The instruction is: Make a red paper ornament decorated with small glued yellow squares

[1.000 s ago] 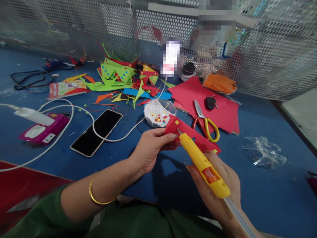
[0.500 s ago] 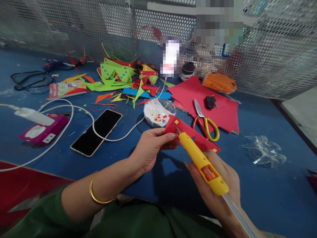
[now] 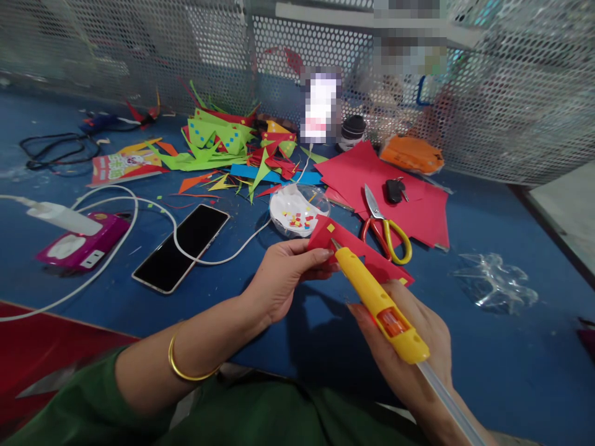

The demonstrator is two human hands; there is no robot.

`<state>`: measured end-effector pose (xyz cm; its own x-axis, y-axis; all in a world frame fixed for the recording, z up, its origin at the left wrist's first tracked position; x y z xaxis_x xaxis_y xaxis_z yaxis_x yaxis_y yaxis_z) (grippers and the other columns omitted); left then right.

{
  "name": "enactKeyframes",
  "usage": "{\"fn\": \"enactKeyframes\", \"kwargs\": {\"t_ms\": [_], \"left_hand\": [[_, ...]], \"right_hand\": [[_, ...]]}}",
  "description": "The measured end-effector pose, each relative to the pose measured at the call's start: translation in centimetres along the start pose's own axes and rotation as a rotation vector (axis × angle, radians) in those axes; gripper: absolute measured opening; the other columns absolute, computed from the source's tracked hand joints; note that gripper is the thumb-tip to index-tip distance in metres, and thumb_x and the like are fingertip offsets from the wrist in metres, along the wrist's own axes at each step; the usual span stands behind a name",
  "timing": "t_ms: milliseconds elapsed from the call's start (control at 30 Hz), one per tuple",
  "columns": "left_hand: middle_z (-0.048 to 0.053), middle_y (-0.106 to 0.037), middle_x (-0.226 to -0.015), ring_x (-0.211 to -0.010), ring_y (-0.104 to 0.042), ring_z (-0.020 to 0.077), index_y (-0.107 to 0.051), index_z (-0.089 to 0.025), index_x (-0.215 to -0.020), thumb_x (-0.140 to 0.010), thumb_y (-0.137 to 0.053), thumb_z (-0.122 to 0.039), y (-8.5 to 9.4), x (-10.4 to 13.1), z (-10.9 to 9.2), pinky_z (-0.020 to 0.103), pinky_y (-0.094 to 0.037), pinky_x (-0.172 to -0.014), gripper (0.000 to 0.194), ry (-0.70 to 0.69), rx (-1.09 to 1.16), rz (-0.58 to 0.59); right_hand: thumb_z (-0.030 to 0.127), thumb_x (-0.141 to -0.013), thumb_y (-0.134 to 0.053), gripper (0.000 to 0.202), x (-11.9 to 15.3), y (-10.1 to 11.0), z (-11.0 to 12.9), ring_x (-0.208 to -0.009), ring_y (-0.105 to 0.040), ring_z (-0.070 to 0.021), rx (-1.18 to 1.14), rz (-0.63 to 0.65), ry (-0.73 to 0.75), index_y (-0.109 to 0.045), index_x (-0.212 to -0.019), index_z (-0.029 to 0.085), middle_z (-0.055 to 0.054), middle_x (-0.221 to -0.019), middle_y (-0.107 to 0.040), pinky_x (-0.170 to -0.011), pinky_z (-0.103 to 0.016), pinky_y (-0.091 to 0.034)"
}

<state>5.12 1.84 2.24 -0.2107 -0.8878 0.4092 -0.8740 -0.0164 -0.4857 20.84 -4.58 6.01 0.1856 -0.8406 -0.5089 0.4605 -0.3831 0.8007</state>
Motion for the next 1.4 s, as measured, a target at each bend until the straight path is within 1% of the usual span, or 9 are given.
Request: {"fn": "enactKeyframes", "kwargs": {"t_ms": [167, 267, 567, 800, 900, 1033, 1133, 1233, 1400], "left_hand": [[0.005, -0.077, -0.078, -0.068, -0.069, 0.0127, -0.08, -0.014, -0.079, -0.07, -0.083, -0.021, 0.01, 0.01, 0.01, 0.025, -0.055, -0.07, 0.012, 0.001, 0.006, 0.012], [0.005, -0.077, -0.077, -0.069, -0.069, 0.0125, -0.08, -0.014, -0.08, -0.071, -0.082, -0.02, 0.01, -0.01, 0.02, 0.024, -0.055, -0.07, 0.011, 0.002, 0.004, 0.014], [0.005, -0.077, -0.077, -0.068, -0.069, 0.0138, -0.08, -0.015, -0.078, -0.069, -0.084, -0.021, 0.0, 0.01, -0.07, 0.027, -0.055, -0.071, 0.011, 0.004, 0.006, 0.001], [0.005, -0.077, -0.077, -0.068, -0.069, 0.0127, -0.08, -0.014, -0.079, -0.071, -0.082, -0.019, -0.04, 0.01, -0.09, 0.024, -0.054, -0.069, 0.01, 0.0, 0.01, 0.007], [0.005, -0.077, -0.077, -0.068, -0.069, 0.0119, -0.08, -0.014, -0.079, -0.071, -0.083, -0.019, -0.04, -0.01, -0.1, 0.023, -0.054, -0.068, 0.01, -0.004, 0.02, 0.013], [0.005, -0.077, -0.077, -0.068, -0.07, 0.0123, -0.08, -0.013, -0.078, -0.071, -0.082, -0.019, 0.03, 0.03, -0.12, 0.022, -0.054, -0.067, 0.009, -0.003, 0.025, 0.004], [0.005, -0.077, -0.073, -0.067, -0.071, 0.0121, -0.079, -0.013, -0.077, -0.073, -0.08, -0.017, 0.07, 0.04, -0.16, 0.021, -0.054, -0.066, 0.006, -0.003, 0.024, 0.002], [0.005, -0.077, -0.072, -0.066, -0.071, 0.0115, -0.079, -0.013, -0.079, -0.074, -0.08, -0.017, 0.03, 0.03, -0.22, 0.021, -0.054, -0.066, 0.007, -0.003, 0.035, 0.014], [0.003, -0.077, -0.073, -0.066, -0.071, 0.0112, -0.079, -0.012, -0.079, -0.073, -0.081, -0.017, -0.07, 0.02, -0.26, 0.021, -0.056, -0.066, 0.008, -0.006, 0.057, 0.023]], "right_hand": [[0.05, -0.1, -0.049, 0.035, 0.05, 0.06, 0.03, -0.048, -0.057, -0.0117, 0.009, -0.009, 0.015, -0.052, -0.08, 0.022, 0.003, -0.06, -0.056, -0.047, -0.024, -0.041], [0.05, -0.1, -0.049, 0.035, 0.04, 0.07, 0.01, -0.048, -0.055, -0.011, 0.002, -0.004, 0.004, -0.05, -0.077, 0.023, 0.004, -0.059, -0.055, -0.046, -0.023, -0.039], [0.049, -0.1, -0.05, 0.034, 0.24, -0.1, -0.09, -0.049, -0.055, -0.0115, -0.018, -0.012, -0.025, -0.048, -0.078, 0.023, 0.004, -0.059, -0.054, -0.046, -0.024, -0.038], [0.051, -0.1, -0.05, 0.036, 0.05, 0.07, 0.07, -0.047, -0.054, -0.0111, 0.0, -0.022, -0.002, -0.049, -0.077, 0.023, 0.004, -0.058, -0.054, -0.046, -0.024, -0.038], [0.049, -0.099, -0.051, 0.034, 0.12, 0.09, 0.06, -0.048, -0.055, -0.0116, -0.012, -0.016, -0.001, -0.051, -0.079, 0.023, 0.004, -0.059, -0.055, -0.046, -0.024, -0.039], [0.045, -0.099, -0.054, 0.028, 0.52, -0.09, -0.24, -0.053, -0.06, -0.0118, -0.088, 0.011, -0.024, -0.054, -0.083, 0.022, 0.003, -0.065, -0.061, -0.05, -0.023, -0.043], [0.042, -0.098, -0.056, 0.023, 0.78, -0.12, -0.43, -0.054, -0.059, -0.0111, -0.138, 0.019, -0.043, -0.054, -0.084, 0.022, 0.004, -0.067, -0.06, -0.052, -0.023, -0.043], [0.041, -0.098, -0.056, 0.021, 0.91, 0.01, -0.52, -0.056, -0.059, -0.0123, -0.129, -0.001, -0.069, -0.056, -0.087, 0.023, 0.003, -0.068, -0.061, -0.053, -0.024, -0.043], [0.042, -0.097, -0.056, 0.022, 0.85, -0.08, -0.51, -0.055, -0.058, -0.0131, -0.127, 0.017, -0.07, -0.055, -0.085, 0.023, 0.003, -0.066, -0.059, -0.052, -0.024, -0.042]]}}
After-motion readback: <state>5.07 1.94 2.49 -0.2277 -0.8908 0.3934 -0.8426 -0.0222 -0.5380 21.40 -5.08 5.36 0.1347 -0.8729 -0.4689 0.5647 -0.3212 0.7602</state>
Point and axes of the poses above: each hand's wrist, its own x-axis away from the middle knuckle, its own y-axis out of the back of the hand, z = x × y, the point moved 4 cm from there along -x, towards the middle knuckle
